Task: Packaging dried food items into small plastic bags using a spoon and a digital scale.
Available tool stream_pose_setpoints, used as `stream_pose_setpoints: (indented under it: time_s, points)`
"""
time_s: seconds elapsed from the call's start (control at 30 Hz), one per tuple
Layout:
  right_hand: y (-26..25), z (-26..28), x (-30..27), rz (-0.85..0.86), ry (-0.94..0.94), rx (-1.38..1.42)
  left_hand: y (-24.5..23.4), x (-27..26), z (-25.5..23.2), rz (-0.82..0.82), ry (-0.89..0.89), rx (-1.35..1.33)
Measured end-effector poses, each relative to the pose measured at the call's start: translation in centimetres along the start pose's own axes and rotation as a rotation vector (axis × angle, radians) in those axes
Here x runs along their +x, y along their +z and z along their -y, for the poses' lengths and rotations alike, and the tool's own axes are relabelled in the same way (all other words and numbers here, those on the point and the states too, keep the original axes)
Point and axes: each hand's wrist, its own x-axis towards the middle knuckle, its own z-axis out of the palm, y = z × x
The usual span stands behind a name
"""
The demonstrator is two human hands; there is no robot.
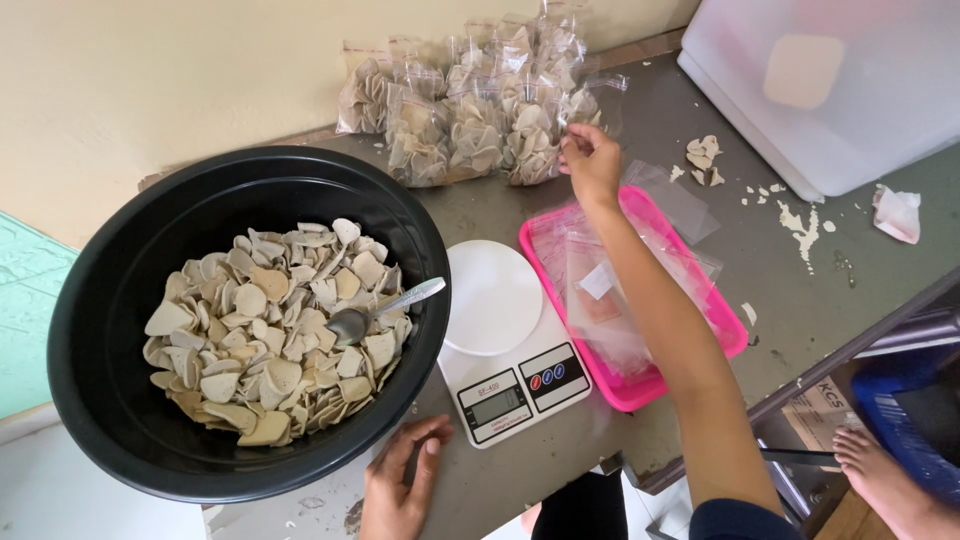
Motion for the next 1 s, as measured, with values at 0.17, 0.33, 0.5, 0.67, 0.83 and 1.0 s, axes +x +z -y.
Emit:
stream_pose_setpoints:
  time_s: [0.17, 0.33, 0.5, 0.67, 0.83, 1.0]
  points:
    - [-0.2, 1.1, -0.7, -0.036, 0.031, -0.028, -0.2, -0.1, -0.1, 0.012, -0.049, 0.0]
    - [-1.9, 0.8, -0.7, -0.111, 0.001, -0.106, -0.2, -0.2, 0.2, 0.002, -0.043, 0.008]
    - [-8.9, 2.9, -4.1, 0.24, -0.193, -0.261, -0.7, -0.3, -0.5, -0.06, 0.078, 0.049]
    - [-13.9, -0.8, -6.9, 0.332, -0.342, -0.704, -1.6, -1.2, -1.3, -0.104, 0.044, 0.1]
    - [-13.7, -3.2, -6.6, 0.276, -0.36, -0.978, -1.5, -3.0, -3.0, -0.141, 0.033, 0.076]
    - [-12.5, -2.7, -5.0, 0.069, -0.319, -1.253, -1.3, -4.8, -3.0, -0.225, -0.069, 0.098]
